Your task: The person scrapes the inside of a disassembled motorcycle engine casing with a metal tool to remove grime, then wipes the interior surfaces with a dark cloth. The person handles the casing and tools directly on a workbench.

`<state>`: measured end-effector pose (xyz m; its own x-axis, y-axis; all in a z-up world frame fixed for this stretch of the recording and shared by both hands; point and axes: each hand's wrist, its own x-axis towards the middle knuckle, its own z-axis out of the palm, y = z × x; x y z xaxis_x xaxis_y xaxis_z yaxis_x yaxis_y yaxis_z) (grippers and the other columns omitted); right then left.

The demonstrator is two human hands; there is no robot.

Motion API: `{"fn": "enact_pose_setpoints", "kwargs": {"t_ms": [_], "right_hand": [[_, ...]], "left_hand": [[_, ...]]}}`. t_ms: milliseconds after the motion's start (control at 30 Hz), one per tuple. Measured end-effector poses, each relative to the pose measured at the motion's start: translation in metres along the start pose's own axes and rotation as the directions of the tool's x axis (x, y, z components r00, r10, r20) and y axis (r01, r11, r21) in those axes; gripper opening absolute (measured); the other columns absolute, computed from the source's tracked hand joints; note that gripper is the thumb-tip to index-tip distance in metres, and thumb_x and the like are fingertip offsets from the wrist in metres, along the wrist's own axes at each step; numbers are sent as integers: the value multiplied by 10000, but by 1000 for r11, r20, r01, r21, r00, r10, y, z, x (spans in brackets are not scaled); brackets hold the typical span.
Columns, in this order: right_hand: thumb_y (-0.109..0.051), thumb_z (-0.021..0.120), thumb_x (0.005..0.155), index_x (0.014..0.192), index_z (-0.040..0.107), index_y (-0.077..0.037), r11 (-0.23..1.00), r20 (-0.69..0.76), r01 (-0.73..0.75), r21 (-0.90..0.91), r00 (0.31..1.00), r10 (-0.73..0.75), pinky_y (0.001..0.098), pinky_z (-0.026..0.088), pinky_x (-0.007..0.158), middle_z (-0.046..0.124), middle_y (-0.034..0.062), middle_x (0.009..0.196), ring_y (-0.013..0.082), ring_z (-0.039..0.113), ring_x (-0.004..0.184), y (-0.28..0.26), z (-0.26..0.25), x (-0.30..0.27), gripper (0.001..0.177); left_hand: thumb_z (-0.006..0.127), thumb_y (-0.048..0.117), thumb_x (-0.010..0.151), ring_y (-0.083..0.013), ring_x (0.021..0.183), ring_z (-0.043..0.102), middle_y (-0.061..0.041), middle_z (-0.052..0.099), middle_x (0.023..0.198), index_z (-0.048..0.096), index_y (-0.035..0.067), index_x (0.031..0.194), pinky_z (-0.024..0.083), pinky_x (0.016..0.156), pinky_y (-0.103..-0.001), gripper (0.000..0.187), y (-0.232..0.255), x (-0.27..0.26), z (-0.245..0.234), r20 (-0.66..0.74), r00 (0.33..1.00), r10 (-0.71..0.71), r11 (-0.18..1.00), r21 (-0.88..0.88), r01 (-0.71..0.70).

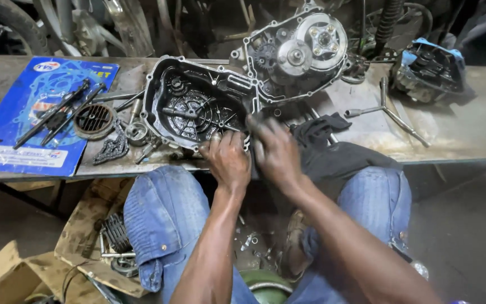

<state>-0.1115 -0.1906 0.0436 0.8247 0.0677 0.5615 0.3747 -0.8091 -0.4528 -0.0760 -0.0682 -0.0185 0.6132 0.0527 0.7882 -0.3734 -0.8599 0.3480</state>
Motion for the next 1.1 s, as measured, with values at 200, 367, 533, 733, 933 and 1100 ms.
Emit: {"fn": "enact_pose_setpoints", "kwargs": {"t_ms": [200,367,533,733,933,1100], "right_hand": [[-165,729,820,1080,791,-135,994,52,-70,-87,996,74,464,578,939,779,165,1015,358,717,1102,-23,-5,-48,269],[-149,675,830,1029,789,-156,989,45,-48,137,998,42,508,578,862,761,144,943,405,715,991,8,-14,-24,230],[-132,694,855,1011,773,-122,1000,-57,9,-6,998,-9,496,584,811,741,142,947,401,714,929,-12,-16,-2,175],[-214,681,834,1113,761,-194,993,58,60,-106,997,-54,522,595,782,716,125,1008,403,713,962,-18,-14,-38,291],[-135,718,816,1006,801,-171,943,56,-54,327,998,38,459,596,745,736,125,855,375,737,871,3,-18,-45,210],[-295,694,968,1118,771,-144,827,-23,-287,484,940,340,409,542,887,751,138,1000,262,714,996,10,-16,-14,226]], "left_hand": [[614,208,875,-176,795,602,60,570,735,632,267,836,386,857,-386,74,1,-8,5,-45,997,61,998,31,-60],[684,316,819,-173,785,596,65,575,749,638,280,834,396,855,-392,59,-7,-5,8,-70,997,29,999,35,-27],[834,429,728,-173,787,596,71,609,753,676,261,831,387,858,-441,253,-4,-9,6,31,999,6,1000,30,-7],[724,206,779,-212,752,615,42,589,719,647,238,759,439,808,-419,86,0,-5,7,-27,999,34,999,24,-34],[730,414,810,-226,765,601,40,571,742,639,268,830,399,848,-409,174,-6,-5,5,-43,999,-7,1000,-19,6],[841,433,623,-199,804,603,60,577,752,639,253,825,408,865,-436,337,-7,-8,10,18,1000,-3,999,-44,4]]}}
